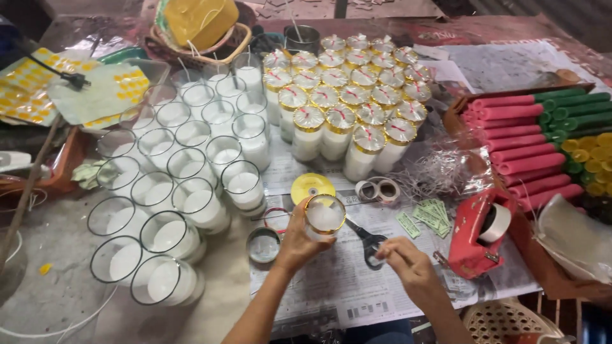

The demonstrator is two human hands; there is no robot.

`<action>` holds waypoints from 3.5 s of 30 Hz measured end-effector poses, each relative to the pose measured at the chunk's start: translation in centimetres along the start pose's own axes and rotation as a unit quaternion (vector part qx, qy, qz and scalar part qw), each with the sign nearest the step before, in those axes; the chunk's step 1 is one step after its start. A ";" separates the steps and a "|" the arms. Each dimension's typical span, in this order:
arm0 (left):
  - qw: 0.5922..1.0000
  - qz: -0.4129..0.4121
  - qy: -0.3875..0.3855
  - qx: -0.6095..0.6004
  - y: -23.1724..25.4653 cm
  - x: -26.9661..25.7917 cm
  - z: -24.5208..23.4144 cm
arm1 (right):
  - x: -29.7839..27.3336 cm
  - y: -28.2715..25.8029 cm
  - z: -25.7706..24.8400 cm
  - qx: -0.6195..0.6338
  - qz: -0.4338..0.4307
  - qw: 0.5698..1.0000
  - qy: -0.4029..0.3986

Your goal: Applying decorative gold bands and labels to glass candle containers.

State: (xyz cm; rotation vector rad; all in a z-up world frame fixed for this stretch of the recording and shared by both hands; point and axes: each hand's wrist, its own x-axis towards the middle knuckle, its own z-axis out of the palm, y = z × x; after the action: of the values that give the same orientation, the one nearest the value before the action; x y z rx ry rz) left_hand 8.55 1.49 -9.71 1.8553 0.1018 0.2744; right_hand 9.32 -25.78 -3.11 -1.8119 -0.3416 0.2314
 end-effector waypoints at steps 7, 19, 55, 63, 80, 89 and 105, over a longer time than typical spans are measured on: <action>0.994 -0.011 0.074 0.075 0.5 -4.5 -1.9 | 2.8 -6.5 5.0 -0.136 -0.025 0.981 -0.136; 0.998 0.033 0.033 0.037 8.1 -6.2 -4.0 | 3.7 -5.2 5.1 -0.140 0.000 0.976 -0.168; 0.968 0.027 0.237 -0.073 3.5 -4.9 -0.3 | 3.4 0.4 9.0 -0.017 -0.108 0.990 0.087; 0.970 0.069 0.232 -0.032 4.2 -4.0 -0.7 | 5.0 2.1 9.4 0.038 -0.122 0.987 0.100; 0.952 0.175 0.245 0.062 4.8 -4.0 -1.8 | 4.4 0.2 7.7 -0.075 -0.299 0.944 0.121; 0.866 0.358 0.155 0.313 6.7 -3.1 -1.8 | 5.6 -1.9 8.0 -0.223 -0.439 0.870 0.030; 0.813 0.325 0.165 0.454 6.7 -2.2 0.1 | 2.2 -1.0 -0.8 -0.266 -0.294 0.911 0.112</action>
State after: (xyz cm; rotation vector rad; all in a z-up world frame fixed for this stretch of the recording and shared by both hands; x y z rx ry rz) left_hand 5.99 -1.08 -3.66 2.7364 -0.2173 1.2004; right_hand 11.57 -25.51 -1.92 -2.1393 -0.8244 -0.5385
